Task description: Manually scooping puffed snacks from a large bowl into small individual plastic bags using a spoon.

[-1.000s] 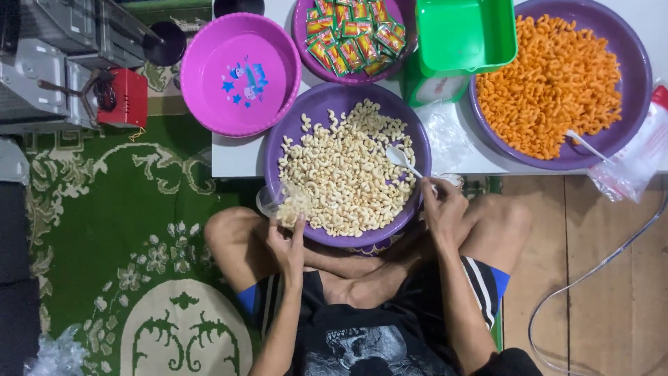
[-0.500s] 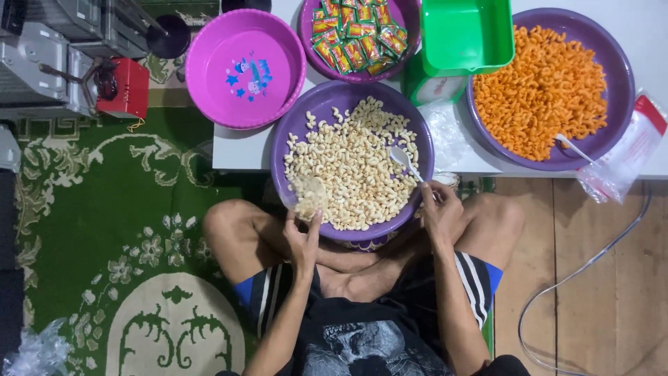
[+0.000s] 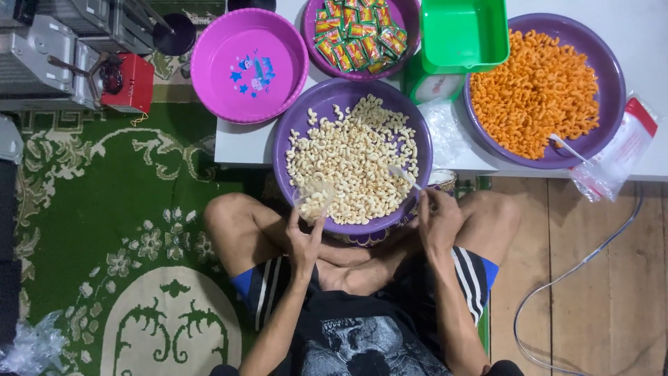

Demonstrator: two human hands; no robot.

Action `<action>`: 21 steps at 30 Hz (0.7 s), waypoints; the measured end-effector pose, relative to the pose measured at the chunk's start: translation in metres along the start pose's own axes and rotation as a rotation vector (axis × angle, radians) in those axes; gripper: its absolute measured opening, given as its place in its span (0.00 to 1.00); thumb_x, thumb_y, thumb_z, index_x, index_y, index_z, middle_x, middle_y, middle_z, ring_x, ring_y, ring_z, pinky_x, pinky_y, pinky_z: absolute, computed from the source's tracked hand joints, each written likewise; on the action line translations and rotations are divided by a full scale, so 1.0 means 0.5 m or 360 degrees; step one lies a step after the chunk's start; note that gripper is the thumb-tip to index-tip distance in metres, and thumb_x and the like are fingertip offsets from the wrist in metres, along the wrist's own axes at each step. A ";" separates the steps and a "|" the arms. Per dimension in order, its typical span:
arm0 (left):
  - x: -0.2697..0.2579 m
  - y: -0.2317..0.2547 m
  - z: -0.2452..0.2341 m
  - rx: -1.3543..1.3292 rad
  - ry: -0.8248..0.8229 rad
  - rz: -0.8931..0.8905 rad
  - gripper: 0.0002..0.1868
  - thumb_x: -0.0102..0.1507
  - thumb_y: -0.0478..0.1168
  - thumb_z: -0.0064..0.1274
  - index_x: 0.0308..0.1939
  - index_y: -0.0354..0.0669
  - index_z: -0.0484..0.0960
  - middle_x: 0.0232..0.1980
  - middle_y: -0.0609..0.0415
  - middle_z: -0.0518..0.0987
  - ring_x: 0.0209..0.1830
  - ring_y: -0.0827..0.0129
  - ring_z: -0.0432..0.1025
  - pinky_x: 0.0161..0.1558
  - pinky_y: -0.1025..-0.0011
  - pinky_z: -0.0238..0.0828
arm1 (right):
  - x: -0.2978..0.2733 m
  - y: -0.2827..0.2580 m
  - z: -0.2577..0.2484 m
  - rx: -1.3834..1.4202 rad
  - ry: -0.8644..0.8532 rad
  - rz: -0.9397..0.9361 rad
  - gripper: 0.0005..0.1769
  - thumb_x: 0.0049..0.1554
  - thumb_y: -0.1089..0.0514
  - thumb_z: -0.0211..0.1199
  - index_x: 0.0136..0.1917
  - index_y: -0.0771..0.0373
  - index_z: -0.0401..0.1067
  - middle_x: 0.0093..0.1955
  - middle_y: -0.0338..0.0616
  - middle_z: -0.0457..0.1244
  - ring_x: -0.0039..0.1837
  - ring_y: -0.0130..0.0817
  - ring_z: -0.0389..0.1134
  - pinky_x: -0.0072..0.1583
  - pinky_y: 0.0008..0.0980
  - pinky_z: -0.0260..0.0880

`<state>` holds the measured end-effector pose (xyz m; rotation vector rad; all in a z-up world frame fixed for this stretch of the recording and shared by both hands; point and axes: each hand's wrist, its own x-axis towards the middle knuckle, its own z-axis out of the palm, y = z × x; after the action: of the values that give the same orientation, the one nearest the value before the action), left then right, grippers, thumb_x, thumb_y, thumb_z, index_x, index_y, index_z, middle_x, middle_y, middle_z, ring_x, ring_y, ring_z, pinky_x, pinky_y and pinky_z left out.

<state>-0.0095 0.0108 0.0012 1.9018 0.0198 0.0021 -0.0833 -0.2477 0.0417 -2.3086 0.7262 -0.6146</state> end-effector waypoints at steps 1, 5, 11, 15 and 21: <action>-0.005 0.002 0.001 0.0000 -0.0004 0.0001 0.29 0.56 0.39 0.68 0.60 0.36 0.79 0.57 0.38 0.81 0.63 0.53 0.73 0.65 0.56 0.67 | -0.013 0.015 0.015 -0.0002 0.0002 0.0003 0.09 0.67 0.55 0.62 0.49 0.60 0.80 0.42 0.47 0.71 0.47 0.43 0.73 0.50 0.35 0.73; -0.014 -0.010 0.000 -0.0014 -0.0042 0.0068 0.28 0.56 0.37 0.68 0.59 0.35 0.80 0.55 0.38 0.82 0.62 0.54 0.74 0.64 0.55 0.68 | -0.042 0.014 0.046 0.0012 -0.0115 -0.0007 0.10 0.64 0.52 0.64 0.48 0.58 0.80 0.37 0.48 0.70 0.43 0.43 0.72 0.46 0.38 0.71; -0.037 -0.005 -0.006 -0.0045 -0.0072 0.0020 0.29 0.56 0.38 0.68 0.60 0.37 0.79 0.55 0.38 0.82 0.61 0.52 0.75 0.63 0.55 0.69 | -0.041 -0.034 0.016 0.0112 -0.0362 0.0253 0.17 0.62 0.42 0.64 0.56 0.55 0.76 0.34 0.56 0.70 0.43 0.56 0.73 0.48 0.49 0.70; -0.038 0.012 -0.011 -0.0043 -0.0084 -0.0018 0.30 0.56 0.39 0.69 0.61 0.39 0.79 0.54 0.39 0.83 0.60 0.54 0.75 0.61 0.55 0.72 | -0.033 0.016 0.022 0.0045 -0.0225 0.0254 0.17 0.64 0.42 0.61 0.55 0.57 0.75 0.39 0.54 0.71 0.45 0.55 0.74 0.48 0.49 0.70; -0.030 0.025 -0.007 -0.0094 -0.0108 0.0022 0.29 0.55 0.35 0.67 0.61 0.35 0.79 0.55 0.37 0.82 0.60 0.53 0.75 0.62 0.54 0.70 | 0.060 0.153 0.022 -0.0094 0.0059 -0.0217 0.20 0.57 0.64 0.56 0.64 0.57 0.69 0.61 0.48 0.58 0.65 0.53 0.62 0.66 0.50 0.62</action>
<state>-0.0246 0.0097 0.0141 1.8418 -0.0393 -0.0516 -0.0802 -0.3115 -0.0114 -2.4216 0.6146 -0.7078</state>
